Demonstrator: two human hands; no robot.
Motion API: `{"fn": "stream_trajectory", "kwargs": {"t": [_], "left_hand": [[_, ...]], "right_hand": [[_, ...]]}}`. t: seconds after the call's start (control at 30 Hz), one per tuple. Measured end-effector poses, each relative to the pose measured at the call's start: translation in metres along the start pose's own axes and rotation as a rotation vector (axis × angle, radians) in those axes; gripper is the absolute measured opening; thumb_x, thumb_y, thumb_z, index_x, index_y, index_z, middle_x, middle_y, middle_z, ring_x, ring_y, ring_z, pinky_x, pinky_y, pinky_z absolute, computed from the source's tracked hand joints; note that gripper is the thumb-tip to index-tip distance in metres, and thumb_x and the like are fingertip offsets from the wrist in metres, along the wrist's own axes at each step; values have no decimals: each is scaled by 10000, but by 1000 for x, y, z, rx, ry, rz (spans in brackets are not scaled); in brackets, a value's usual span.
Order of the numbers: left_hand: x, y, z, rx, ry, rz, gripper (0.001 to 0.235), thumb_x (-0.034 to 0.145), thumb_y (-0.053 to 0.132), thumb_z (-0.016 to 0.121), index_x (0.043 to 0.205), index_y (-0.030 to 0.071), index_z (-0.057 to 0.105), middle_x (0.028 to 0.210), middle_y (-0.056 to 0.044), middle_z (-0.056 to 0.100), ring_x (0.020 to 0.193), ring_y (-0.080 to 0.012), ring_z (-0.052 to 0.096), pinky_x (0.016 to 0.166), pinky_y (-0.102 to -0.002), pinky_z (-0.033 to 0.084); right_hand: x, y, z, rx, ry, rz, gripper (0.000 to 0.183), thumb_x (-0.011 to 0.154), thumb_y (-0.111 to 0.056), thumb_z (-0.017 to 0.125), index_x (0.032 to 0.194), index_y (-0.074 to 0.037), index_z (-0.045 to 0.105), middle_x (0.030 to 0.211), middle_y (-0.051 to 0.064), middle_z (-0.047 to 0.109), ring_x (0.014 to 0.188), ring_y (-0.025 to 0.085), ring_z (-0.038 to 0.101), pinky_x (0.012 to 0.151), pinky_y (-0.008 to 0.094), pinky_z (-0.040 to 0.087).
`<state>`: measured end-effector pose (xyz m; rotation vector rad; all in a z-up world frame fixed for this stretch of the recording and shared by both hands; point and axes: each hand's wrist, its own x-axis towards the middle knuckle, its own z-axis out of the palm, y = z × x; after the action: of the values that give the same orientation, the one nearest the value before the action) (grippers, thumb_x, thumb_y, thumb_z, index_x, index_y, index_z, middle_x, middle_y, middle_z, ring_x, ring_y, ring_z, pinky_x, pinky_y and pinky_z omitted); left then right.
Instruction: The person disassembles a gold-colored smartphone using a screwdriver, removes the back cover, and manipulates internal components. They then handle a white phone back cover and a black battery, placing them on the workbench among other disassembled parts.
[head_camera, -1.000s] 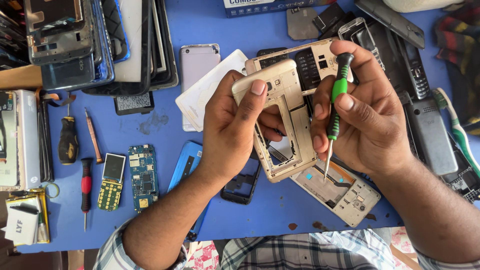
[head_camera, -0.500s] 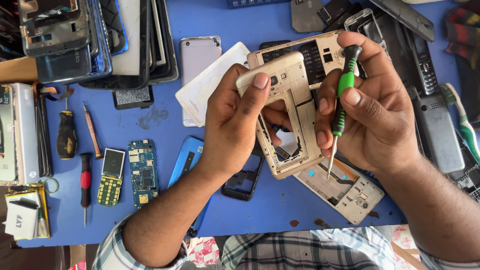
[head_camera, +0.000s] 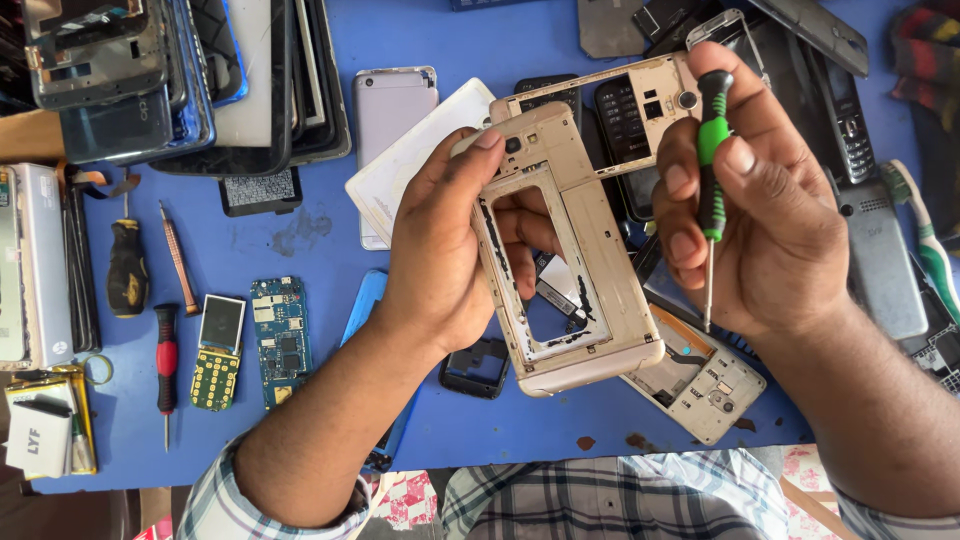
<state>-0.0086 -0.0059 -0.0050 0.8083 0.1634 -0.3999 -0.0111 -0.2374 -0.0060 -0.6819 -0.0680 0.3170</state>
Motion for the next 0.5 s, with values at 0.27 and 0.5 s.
{"fn": "stream_trajectory", "kwargs": {"t": [0.27,0.5], "left_hand": [[0,-3,-6,-66,-26,-12,263,1118,278,501,1195,29,537,896,-198,700,703,-260,735,418,-295,506],[2,-3,-6,-46,-49,32,252,1130,270,480,1206,34,526,910,-215,711,704,-287,741,415,-300,502]], "right_hand": [[-2,-1,-2,-21,0,3,529,1079,-149,645,1534,-45,397,960,142,619,627,164,680,496,220,562],[-1,0,-2,-10,-10,-3,483,1091,-132,638,1500,-42,400,963,153,622,634,170,684,495,226,571]]}}
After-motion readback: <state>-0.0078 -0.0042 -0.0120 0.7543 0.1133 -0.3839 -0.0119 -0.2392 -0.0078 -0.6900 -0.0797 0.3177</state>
